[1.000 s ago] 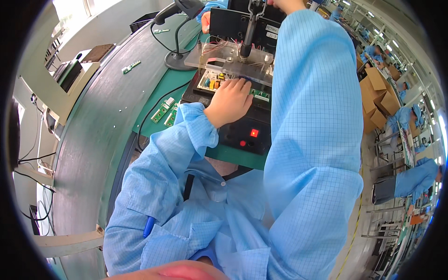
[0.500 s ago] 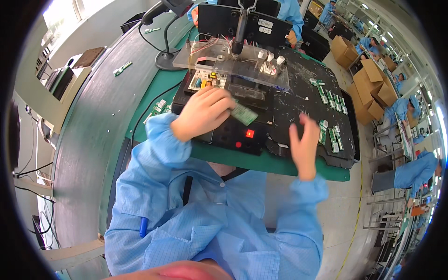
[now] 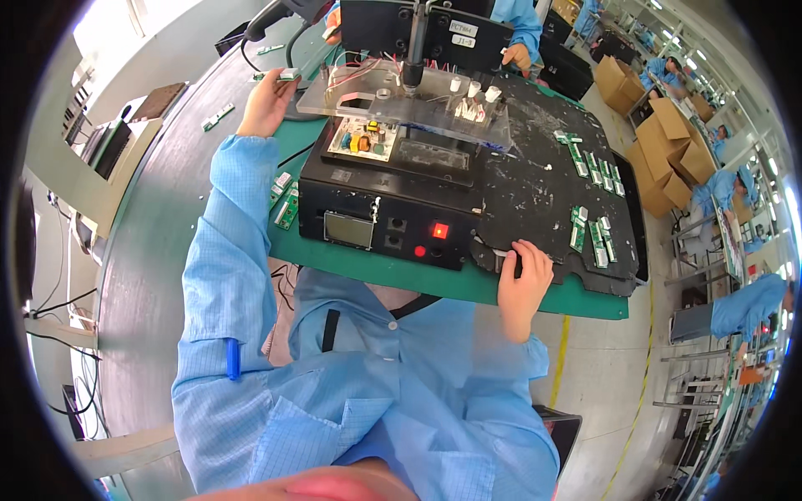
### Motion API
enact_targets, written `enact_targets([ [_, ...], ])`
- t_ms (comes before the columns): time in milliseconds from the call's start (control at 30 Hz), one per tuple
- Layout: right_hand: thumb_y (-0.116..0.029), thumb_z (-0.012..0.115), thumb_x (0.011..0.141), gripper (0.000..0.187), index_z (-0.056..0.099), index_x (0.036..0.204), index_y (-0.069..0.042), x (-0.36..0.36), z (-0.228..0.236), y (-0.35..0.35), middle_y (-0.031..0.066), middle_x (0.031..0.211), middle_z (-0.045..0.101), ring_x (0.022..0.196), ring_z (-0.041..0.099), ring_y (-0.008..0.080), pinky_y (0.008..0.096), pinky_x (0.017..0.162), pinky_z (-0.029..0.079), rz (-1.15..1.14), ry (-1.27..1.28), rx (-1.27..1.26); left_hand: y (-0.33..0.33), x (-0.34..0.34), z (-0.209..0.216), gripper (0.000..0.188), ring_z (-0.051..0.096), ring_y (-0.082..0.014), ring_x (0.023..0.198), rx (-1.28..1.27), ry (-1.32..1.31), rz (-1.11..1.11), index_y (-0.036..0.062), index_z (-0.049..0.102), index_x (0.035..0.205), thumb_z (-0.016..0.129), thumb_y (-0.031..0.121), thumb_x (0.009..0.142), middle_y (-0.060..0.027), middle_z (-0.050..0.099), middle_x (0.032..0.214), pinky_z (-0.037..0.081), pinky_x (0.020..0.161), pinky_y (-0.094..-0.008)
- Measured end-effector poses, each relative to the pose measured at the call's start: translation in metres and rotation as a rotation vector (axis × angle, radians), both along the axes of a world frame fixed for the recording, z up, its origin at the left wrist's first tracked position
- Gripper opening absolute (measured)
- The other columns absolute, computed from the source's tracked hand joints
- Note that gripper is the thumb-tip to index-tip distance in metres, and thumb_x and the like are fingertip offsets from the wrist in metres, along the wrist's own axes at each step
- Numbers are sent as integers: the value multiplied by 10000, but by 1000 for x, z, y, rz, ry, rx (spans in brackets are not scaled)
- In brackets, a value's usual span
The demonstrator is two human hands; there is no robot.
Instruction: Testing printed circuit boards using a specialized testing fixture in a manufacturing environment.
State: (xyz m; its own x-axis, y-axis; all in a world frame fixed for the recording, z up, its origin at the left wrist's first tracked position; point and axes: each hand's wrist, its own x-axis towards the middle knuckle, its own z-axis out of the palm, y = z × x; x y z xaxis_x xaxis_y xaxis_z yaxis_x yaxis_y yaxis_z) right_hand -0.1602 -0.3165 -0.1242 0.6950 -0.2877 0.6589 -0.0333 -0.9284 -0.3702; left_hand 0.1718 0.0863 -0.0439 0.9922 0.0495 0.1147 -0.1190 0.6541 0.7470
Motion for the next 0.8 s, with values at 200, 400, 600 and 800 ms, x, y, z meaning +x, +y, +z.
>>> enact_targets([
  [200,-130,647,870,154,695,1004,-71,-1,-7,-4,45,1120,693,1082,587,271,399,965,412,24,-39,19,-9,-2,-8,184,649,-268,978,-17,10,159,-41,579,1056,597,114,960,-168,652,1027,553,923,-368],
  [400,-122,647,876,143,701,999,-73,-1,-7,-6,44,1111,695,1081,588,266,390,959,417,18,-42,21,-5,-10,0,162,658,-241,942,78,-39,167,-26,580,1044,603,104,951,-140,656,999,566,873,-362],
  [600,-120,639,886,133,703,991,-68,1,-6,-6,48,1106,697,1079,588,266,390,959,421,16,-43,20,-9,5,10,230,679,-255,853,138,-26,130,-17,559,1060,655,124,906,-127,658,933,576,773,-371],
  [800,-130,630,907,123,700,971,-52,0,-3,-6,79,1087,704,1050,608,287,396,981,430,-6,-25,16,-51,61,33,222,704,-265,841,45,228,-23,-3,590,1072,607,180,949,-149,695,986,582,686,-286],
])
